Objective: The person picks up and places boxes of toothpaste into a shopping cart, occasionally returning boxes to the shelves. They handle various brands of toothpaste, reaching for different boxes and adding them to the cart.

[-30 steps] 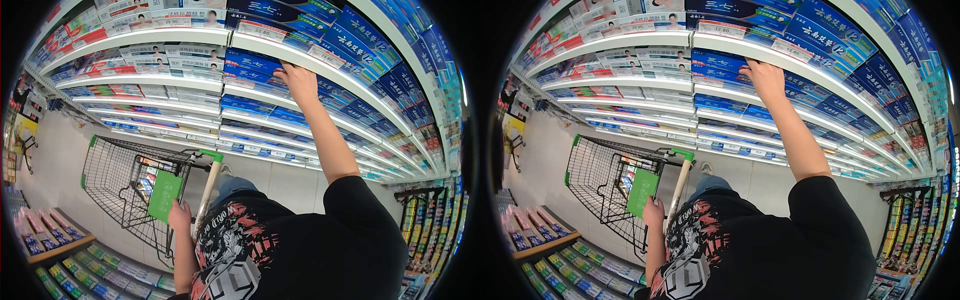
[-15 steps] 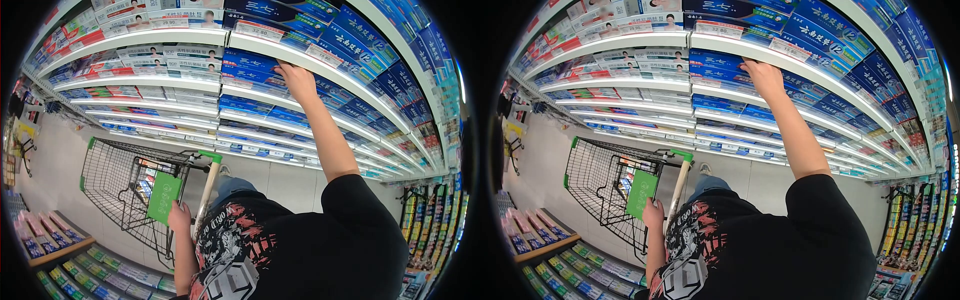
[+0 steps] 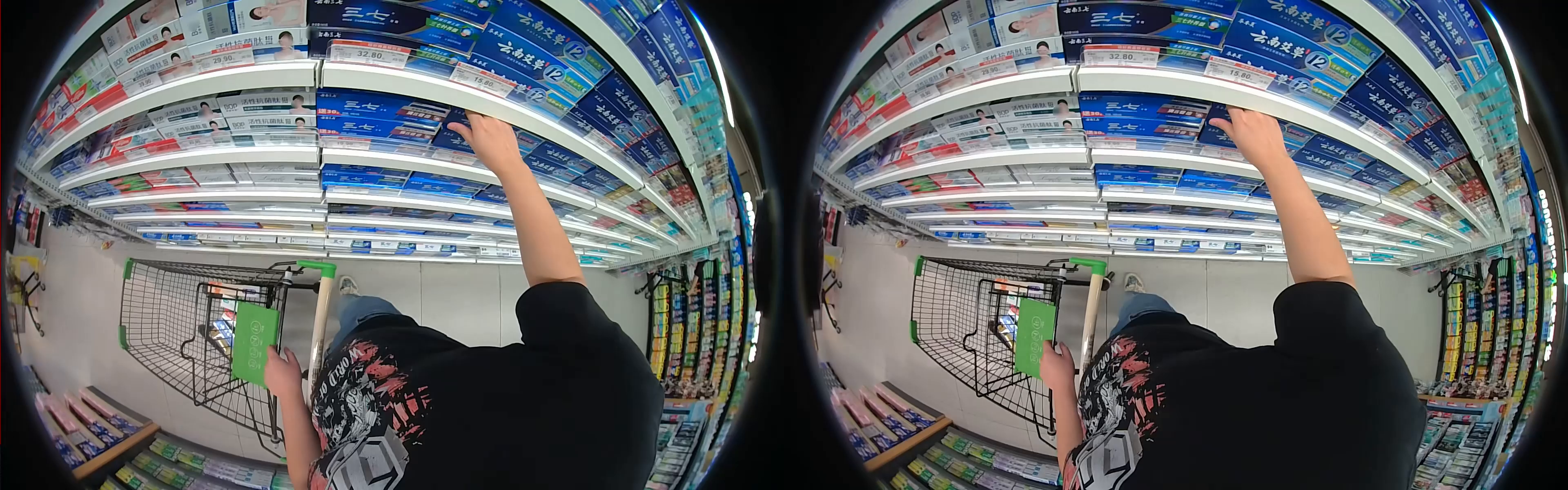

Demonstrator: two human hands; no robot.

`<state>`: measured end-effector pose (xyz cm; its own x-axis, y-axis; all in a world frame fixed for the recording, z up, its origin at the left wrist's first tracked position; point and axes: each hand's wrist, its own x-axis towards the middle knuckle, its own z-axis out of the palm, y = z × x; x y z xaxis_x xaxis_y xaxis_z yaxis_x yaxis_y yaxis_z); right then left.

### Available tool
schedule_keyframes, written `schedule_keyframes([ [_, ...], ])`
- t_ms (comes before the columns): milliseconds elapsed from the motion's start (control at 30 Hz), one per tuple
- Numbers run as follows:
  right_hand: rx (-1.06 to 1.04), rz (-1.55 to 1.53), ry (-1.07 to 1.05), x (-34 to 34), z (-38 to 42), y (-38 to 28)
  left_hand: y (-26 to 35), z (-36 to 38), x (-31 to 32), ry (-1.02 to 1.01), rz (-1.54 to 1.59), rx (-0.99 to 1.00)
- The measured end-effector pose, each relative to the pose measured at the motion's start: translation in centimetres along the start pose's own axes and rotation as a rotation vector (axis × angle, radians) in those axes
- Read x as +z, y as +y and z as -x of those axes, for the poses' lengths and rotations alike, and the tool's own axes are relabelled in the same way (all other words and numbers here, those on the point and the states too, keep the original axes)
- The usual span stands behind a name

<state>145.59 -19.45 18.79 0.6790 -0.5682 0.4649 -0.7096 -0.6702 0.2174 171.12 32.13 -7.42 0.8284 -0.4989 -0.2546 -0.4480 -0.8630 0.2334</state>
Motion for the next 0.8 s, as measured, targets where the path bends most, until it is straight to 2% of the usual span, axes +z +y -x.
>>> schedule_keyframes([
  [133,-0.005,-0.029,0.049,1.0,0.1,0.8,0.3,0.1,-0.4,0.022,0.006,0.014],
  [300,0.086,-0.099,-0.068,0.9,-0.3,1.0,0.8,0.0,-1.2,-0.057,-0.002,-0.041],
  [533,0.016,-0.094,0.009,0.5,-0.5,0.2,0.2,0.1,-0.4,-0.004,-0.005,-0.002],
  [600,0.109,-0.092,-0.15,0.1,-1.3,-0.7,0.3,0.1,-0.4,-0.008,-0.015,-0.004],
  [800,0.121,-0.132,-0.116,-0.3,-1.5,-1.1,0.3,0.2,-0.2,0.01,-0.004,0.005],
])
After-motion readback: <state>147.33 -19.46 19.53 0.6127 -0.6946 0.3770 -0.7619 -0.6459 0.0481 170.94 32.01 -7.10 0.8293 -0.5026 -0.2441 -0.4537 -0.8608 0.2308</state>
